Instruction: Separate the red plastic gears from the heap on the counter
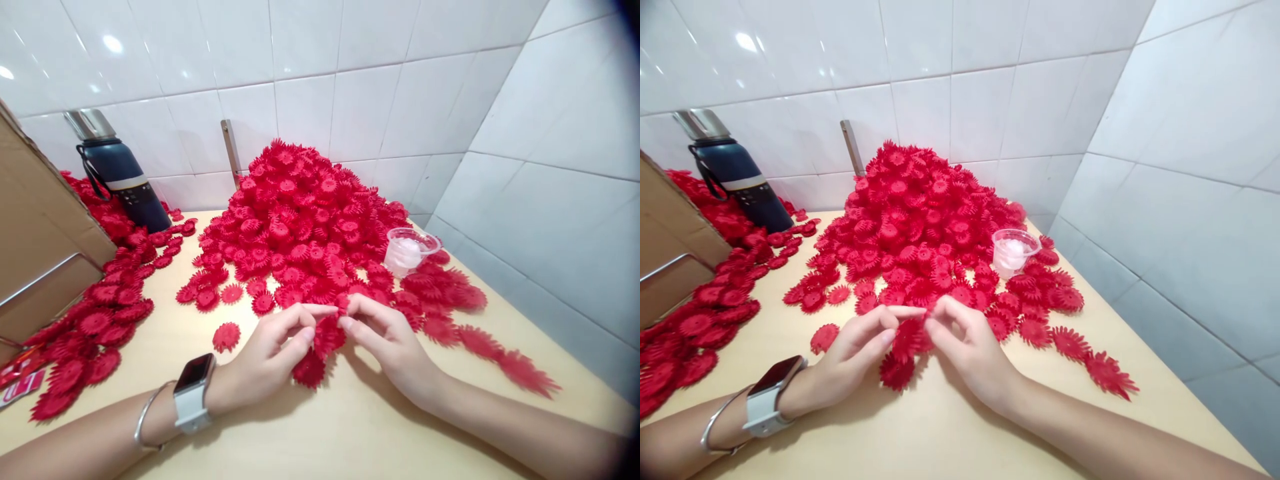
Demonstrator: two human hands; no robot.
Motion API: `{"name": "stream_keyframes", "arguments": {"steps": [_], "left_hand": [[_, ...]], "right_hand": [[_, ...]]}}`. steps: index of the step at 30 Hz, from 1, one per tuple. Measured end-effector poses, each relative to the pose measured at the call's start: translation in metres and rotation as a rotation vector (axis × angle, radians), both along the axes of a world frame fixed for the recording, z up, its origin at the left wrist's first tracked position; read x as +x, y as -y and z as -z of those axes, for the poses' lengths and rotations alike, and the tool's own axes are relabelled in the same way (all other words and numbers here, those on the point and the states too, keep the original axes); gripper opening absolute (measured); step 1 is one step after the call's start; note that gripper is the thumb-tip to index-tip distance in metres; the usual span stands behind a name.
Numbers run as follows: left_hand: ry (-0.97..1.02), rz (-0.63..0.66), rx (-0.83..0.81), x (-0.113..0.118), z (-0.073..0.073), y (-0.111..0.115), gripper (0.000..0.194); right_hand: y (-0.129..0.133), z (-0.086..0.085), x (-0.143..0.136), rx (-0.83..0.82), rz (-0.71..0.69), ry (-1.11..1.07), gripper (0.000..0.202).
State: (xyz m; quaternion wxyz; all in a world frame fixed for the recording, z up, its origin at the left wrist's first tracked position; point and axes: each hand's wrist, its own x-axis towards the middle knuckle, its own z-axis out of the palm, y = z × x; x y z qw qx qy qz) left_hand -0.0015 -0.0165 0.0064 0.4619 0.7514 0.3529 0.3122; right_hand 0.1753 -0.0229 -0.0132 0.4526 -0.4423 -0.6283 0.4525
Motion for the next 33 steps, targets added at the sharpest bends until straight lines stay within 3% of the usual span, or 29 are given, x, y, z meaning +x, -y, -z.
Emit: {"name": "stream_keyframes", "arguments": {"steps": [6,8,14,19,26,33], "left_hand": [[0.053,-0.006,-0.041,-0.0004,0.0005,-0.0001,0.020],[0.063,-0.018,-0.045,-0.0011,0.0016,-0.0006,0.020],[0.078,-0.049,-0.057,-0.0012,0.0046,-0.0025,0.021],[0.103,-0.108,0.033,-0.0013,0.0054,-0.0054,0.018],[-0.010,0.026,0.110,-0.0051,0.0039,-0.0057,0.022],[-0.099,0.062,0.114,-0.0043,0.0044,-0.0062,0.025]], "right_hand": [[-0.0016,0.0030,-0.0005,-0.014,0.089,0.009,0.009],[-0.0020,0.0024,-0.0009,-0.032,0.092,0.000,0.021],[-0.0003,-0.0031,-0.0007,-0.064,-0.092,0.016,0.015],[-0.0005,-0.0024,-0.0010,-0.060,0.021,-0.008,0.020],[-0.0019,-0.0013,-0.0028,-0.098,0.040,-0.012,0.027],[-0.0012,0.0009,-0.0003,-0.041,-0.017,0.048,0.035]]}}
